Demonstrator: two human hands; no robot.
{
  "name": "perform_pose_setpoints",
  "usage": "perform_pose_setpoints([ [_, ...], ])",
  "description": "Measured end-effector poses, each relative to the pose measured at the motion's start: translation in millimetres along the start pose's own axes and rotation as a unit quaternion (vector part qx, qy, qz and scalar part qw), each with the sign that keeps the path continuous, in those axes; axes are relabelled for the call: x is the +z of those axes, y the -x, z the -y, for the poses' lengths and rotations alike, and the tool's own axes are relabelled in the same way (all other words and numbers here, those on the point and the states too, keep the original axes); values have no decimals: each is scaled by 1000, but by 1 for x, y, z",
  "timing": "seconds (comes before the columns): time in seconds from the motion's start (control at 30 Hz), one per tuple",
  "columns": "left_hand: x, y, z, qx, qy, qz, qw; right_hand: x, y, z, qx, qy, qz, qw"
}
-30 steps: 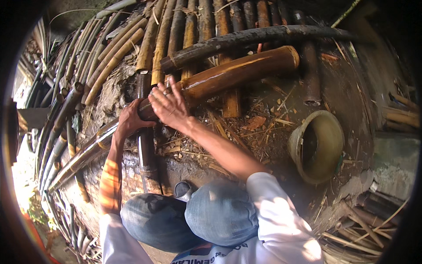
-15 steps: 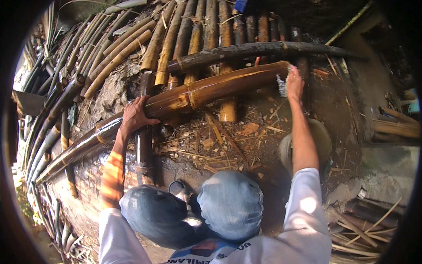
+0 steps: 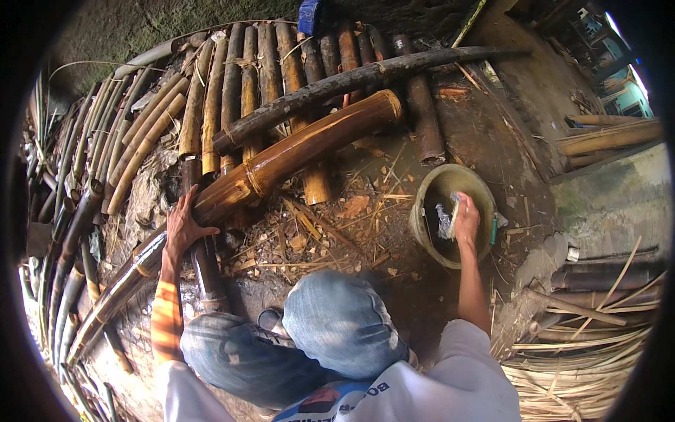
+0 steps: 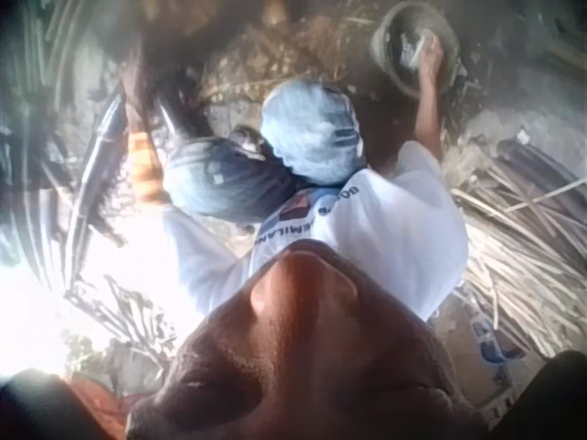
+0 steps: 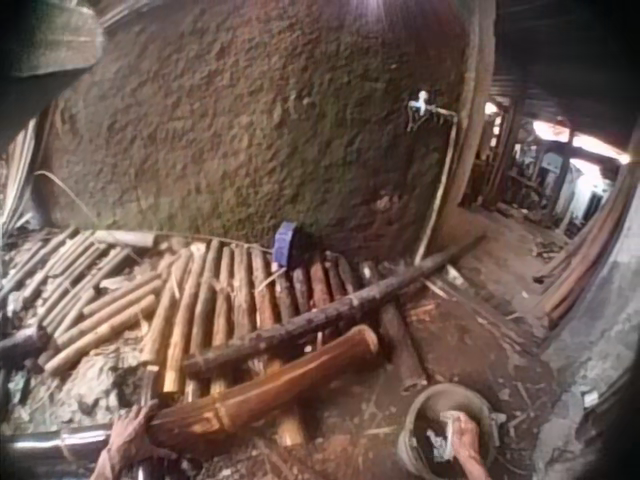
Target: The person sits on the ground and scrubs a long bamboo pole with a brush, repeatedly dipping the brush into a bucket of water. After scrubbing, the person places the pole aside and washes their hands.
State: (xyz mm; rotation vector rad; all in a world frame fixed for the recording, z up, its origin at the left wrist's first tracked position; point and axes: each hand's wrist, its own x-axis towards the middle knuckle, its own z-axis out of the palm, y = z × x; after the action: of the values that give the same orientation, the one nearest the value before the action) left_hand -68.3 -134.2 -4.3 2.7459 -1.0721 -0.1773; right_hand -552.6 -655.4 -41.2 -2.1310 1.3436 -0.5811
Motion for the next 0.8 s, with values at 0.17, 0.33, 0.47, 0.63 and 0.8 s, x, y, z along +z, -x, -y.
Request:
perform_pose_setpoints([
  [0.17, 5, -3, 10, 11, 5, 3, 1000, 8, -7, 5, 6, -128, -68, 989],
  [0.33, -8, 1, 2, 44, 23, 7, 999, 63, -57, 102, -65, -169, -41, 983],
  [0.47, 0, 17, 7, 33, 24, 35, 999, 145, -86, 148, -160, -112, -17, 981],
  [0.63, 10, 20, -24, -11, -16, 36, 999, 191, -188, 142, -248, 5, -80, 966],
  [0.8, 6, 25, -13, -15, -43, 34, 998, 206, -189, 157, -279, 132, -85, 947],
])
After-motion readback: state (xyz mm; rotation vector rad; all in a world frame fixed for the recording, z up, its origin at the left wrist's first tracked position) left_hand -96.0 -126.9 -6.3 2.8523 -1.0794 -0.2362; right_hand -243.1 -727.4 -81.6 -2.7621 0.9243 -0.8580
